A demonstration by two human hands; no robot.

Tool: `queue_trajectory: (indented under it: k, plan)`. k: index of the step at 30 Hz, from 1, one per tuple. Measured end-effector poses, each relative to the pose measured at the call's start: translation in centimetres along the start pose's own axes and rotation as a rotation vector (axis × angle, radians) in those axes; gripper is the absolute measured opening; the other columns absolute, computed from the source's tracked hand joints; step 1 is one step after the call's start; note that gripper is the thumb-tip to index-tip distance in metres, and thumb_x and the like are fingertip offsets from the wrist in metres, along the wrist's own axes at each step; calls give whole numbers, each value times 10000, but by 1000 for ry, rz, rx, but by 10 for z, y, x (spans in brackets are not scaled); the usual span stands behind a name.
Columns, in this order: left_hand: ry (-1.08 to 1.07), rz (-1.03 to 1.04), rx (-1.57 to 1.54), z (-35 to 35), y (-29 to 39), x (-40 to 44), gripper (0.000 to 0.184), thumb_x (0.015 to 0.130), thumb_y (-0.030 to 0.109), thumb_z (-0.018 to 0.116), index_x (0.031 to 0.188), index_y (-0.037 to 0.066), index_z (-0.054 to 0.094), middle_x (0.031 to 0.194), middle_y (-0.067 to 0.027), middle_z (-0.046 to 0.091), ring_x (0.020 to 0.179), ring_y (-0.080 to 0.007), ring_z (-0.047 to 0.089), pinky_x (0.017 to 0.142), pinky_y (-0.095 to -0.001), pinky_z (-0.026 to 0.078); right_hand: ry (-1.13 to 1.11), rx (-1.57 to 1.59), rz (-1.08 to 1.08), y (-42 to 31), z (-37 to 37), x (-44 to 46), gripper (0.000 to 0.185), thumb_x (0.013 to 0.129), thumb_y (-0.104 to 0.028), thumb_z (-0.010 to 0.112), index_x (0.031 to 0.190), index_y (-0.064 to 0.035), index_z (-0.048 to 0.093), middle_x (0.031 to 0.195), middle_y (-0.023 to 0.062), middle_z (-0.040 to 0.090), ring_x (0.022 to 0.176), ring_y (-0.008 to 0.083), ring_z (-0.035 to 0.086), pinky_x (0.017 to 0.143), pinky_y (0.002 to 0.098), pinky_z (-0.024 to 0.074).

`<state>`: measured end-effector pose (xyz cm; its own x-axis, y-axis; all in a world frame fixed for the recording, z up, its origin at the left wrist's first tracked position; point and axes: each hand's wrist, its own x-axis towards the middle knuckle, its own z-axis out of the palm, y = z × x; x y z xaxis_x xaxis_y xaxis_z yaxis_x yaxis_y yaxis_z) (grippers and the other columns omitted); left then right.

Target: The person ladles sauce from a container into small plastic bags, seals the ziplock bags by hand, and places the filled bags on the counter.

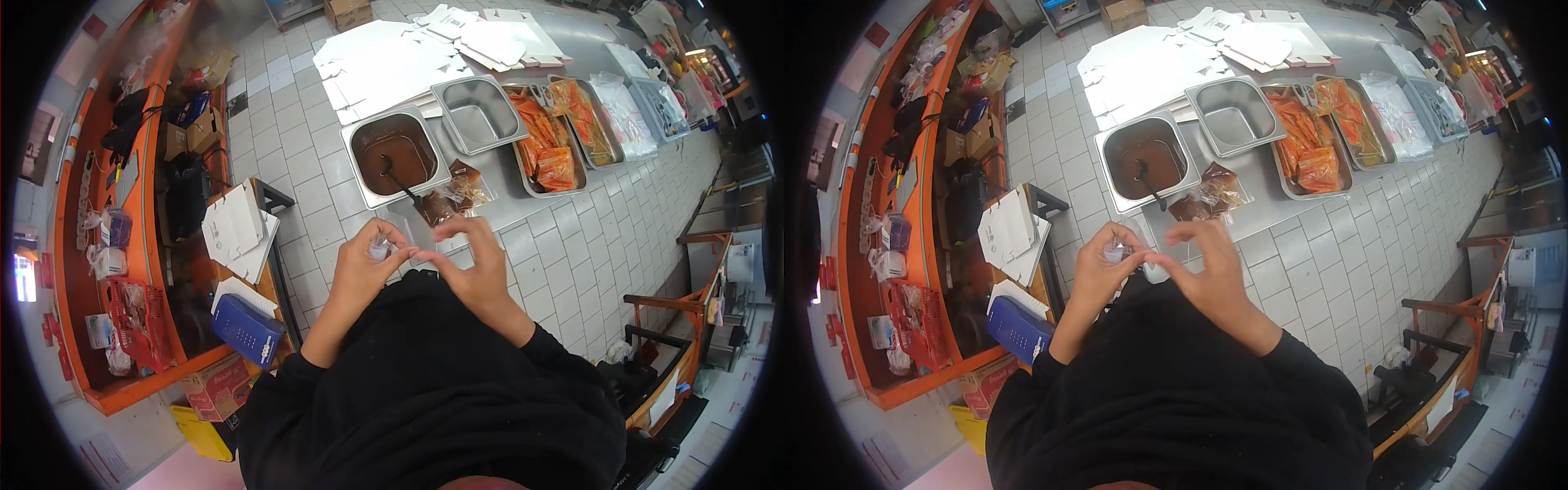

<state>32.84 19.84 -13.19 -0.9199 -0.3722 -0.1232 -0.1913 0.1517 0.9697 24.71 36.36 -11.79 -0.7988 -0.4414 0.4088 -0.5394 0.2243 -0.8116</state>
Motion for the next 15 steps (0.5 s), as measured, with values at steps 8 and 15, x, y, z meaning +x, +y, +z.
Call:
queue_trajectory:
  k: [8, 15]
  plan:
    - [-33, -103, -34, -4, 17, -3, 216, 849, 192, 755, 955, 46, 634, 806, -15, 642, 545, -44, 546, 396, -198, 401, -385, 608, 561, 23, 8, 2, 189, 933, -202, 656, 990, -23, 652, 969, 56, 687, 911, 122, 634, 811, 283, 489]
    - [-455, -539, -1094, -11, -13, -1, 242, 943, 172, 625, 1099, 6, 544, 831, -71, 556, 467, -37, 432, 348, -167, 329, -421, 1287, 857, 19, 6, 5, 127, 1008, -179, 532, 1082, -76, 521, 945, 13, 597, 933, 78, 560, 850, 244, 433]
